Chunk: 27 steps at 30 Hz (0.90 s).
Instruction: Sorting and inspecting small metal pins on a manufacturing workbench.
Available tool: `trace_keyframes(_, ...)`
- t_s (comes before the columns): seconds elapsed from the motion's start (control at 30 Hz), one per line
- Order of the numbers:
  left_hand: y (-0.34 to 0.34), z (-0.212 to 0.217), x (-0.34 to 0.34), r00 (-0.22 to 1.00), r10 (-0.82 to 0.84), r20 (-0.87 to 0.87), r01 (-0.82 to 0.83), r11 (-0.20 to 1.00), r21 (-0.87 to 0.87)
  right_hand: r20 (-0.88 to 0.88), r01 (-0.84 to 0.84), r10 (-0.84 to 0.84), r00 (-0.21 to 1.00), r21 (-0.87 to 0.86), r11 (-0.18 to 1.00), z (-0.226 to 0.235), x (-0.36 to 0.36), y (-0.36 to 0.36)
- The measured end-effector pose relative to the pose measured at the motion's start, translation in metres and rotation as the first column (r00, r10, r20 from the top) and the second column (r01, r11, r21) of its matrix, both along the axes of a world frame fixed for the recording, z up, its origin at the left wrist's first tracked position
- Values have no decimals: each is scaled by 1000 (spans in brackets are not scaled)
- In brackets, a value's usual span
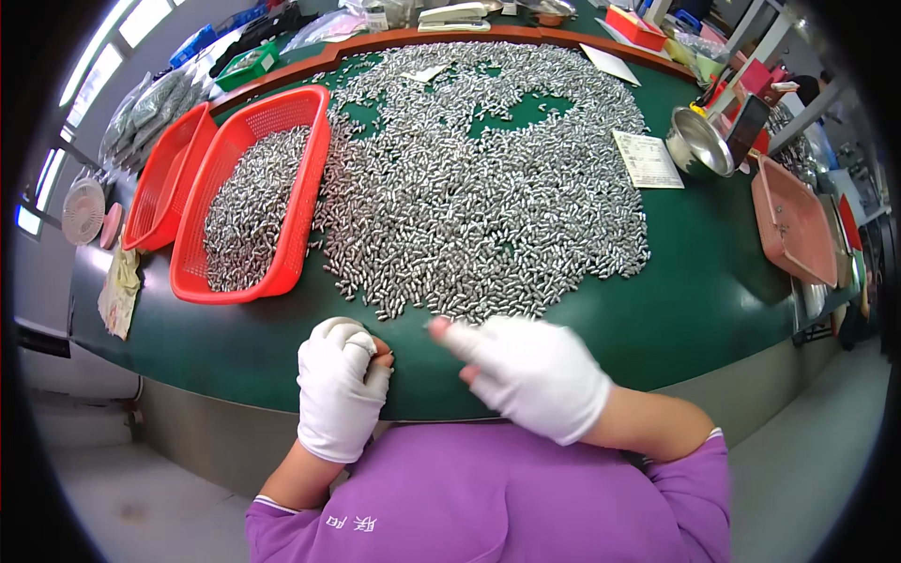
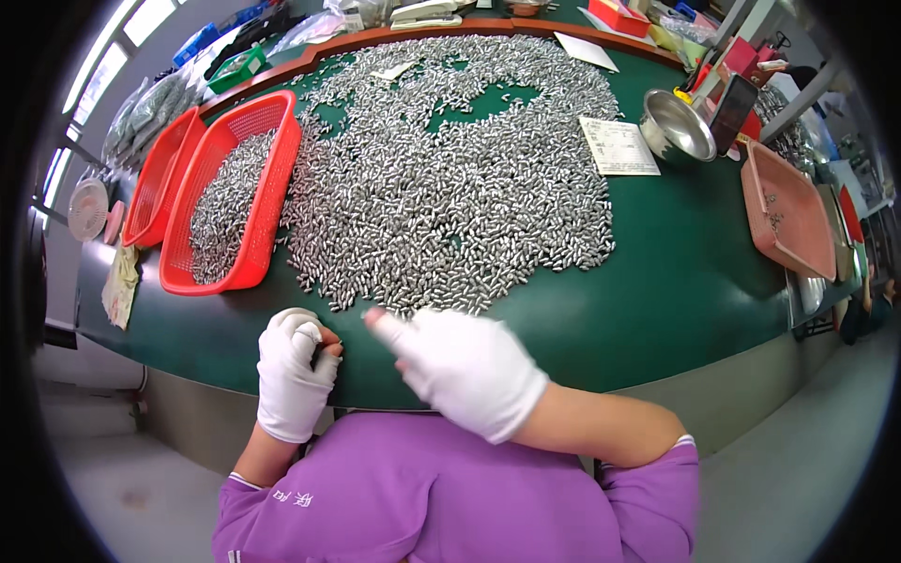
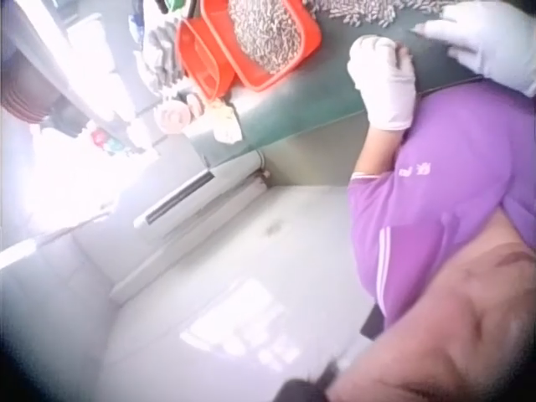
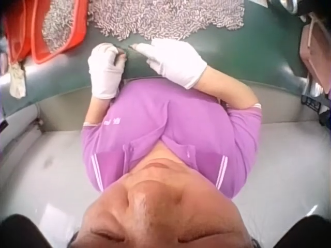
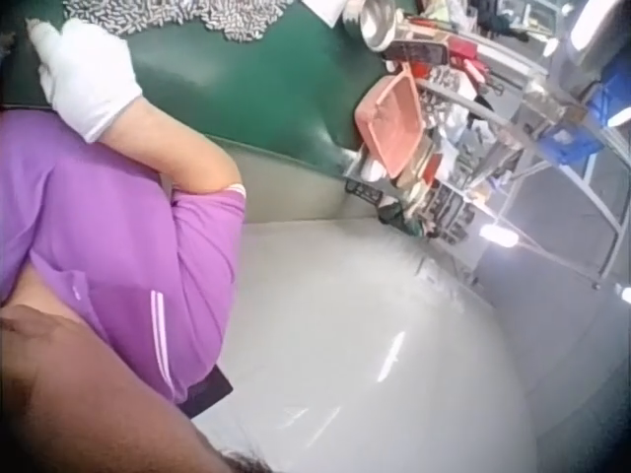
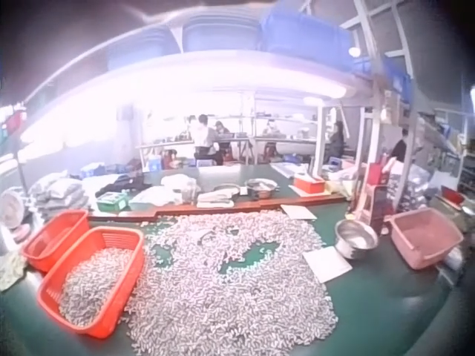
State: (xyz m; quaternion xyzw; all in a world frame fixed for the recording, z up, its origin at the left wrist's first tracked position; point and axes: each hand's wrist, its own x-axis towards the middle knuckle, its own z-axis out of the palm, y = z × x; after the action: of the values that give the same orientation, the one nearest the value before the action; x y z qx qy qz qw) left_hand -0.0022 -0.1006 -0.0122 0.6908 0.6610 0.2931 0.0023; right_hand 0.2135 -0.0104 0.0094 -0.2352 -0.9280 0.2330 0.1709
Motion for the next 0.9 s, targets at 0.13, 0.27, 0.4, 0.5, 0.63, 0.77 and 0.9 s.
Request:
trace_keyframes(0.13, 0, 6, -9, 903, 121, 412, -101, 992, -70, -191, 592, -561, 805, 315, 742, 7, 57, 56)
trace_keyframes(0.27, 27, 15, -16, 789, 84, 609, -21, 994, -110, 39, 808, -906, 422, 437, 396, -1, 134, 106)
trace_keyframes(0.4, 61, 30, -15, 668, 59, 741, 105, 979, -173, 233, 773, -924, 303, 507, 382, -22, 158, 130)
trace_keyframes(0.5, 80, 37, -9, 471, 48, 881, 221, 960, -170, -2, 663, -812, 584, 577, 477, -23, 134, 132)
trace_keyframes(0.63, 93, 26, -5, 188, 18, 982, 349, 933, -84, -192, 308, -259, 947, 298, 904, -11, 41, 114)
trace_keyframes(0.77, 98, -2, -5, -36, 66, 997, 460, 887, -42, -58, 205, -197, 979, 353, 913, -26, -11, 123)
trace_keyframes(0.9, 97, -7, -11, -116, 116, 987, 500, 865, -43, 33, 144, -167, 985, 359, 922, -33, -23, 136)
